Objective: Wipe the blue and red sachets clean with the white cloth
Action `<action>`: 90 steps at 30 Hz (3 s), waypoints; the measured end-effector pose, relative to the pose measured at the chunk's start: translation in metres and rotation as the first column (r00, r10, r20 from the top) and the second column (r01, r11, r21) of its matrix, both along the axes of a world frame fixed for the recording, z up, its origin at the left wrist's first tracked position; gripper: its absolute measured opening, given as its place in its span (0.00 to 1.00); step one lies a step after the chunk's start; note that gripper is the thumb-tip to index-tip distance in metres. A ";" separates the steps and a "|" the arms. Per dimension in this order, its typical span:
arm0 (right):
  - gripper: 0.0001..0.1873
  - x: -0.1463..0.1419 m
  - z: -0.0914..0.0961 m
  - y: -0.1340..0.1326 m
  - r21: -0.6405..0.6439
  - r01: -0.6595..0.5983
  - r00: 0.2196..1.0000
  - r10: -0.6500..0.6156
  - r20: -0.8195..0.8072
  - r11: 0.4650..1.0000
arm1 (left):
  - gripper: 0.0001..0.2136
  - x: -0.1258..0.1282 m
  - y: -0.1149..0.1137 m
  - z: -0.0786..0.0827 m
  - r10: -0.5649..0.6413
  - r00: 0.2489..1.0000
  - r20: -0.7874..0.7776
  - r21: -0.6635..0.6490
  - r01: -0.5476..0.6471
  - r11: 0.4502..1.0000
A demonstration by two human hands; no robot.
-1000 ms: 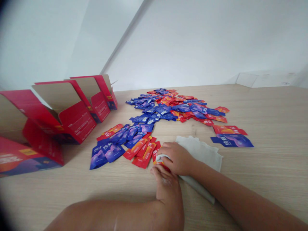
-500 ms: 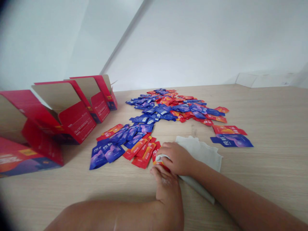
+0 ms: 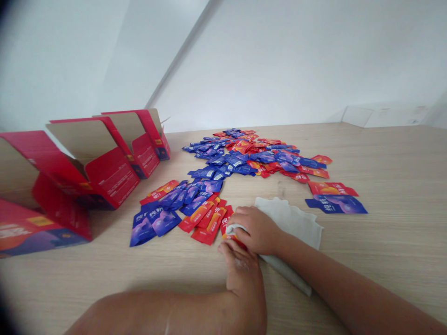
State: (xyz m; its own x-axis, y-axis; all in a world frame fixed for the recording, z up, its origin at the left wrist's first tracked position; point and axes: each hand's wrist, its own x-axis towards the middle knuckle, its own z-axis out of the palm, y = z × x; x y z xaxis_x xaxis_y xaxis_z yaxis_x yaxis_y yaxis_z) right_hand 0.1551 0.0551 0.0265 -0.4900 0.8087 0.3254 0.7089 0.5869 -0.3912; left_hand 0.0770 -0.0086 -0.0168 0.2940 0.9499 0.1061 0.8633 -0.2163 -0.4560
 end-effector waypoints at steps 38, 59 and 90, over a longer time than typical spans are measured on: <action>0.11 -0.001 0.002 -0.001 -0.016 0.004 1.000 -0.004 -0.006 1.000 | 0.20 -0.008 0.001 0.018 -0.069 0.998 0.013 -0.081 0.069 0.994; 0.11 -0.001 0.003 -0.001 -0.018 0.001 1.000 -0.001 0.001 1.000 | 0.20 -0.008 0.000 0.025 -0.090 0.988 -0.122 -0.143 0.073 0.987; 0.11 -0.001 0.002 -0.001 -0.023 0.008 1.000 -0.008 -0.010 1.000 | 0.21 -0.008 0.002 0.029 -0.087 0.978 -0.190 -0.180 0.053 0.982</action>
State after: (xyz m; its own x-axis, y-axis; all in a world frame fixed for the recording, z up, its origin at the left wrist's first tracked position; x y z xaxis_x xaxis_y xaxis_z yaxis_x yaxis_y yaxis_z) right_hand 0.1542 0.0544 0.0281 -0.4805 0.8196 0.3120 0.7093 0.5724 -0.4114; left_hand 0.0695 -0.0071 0.0118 0.3593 0.9249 -0.1245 0.7406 -0.3637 -0.5650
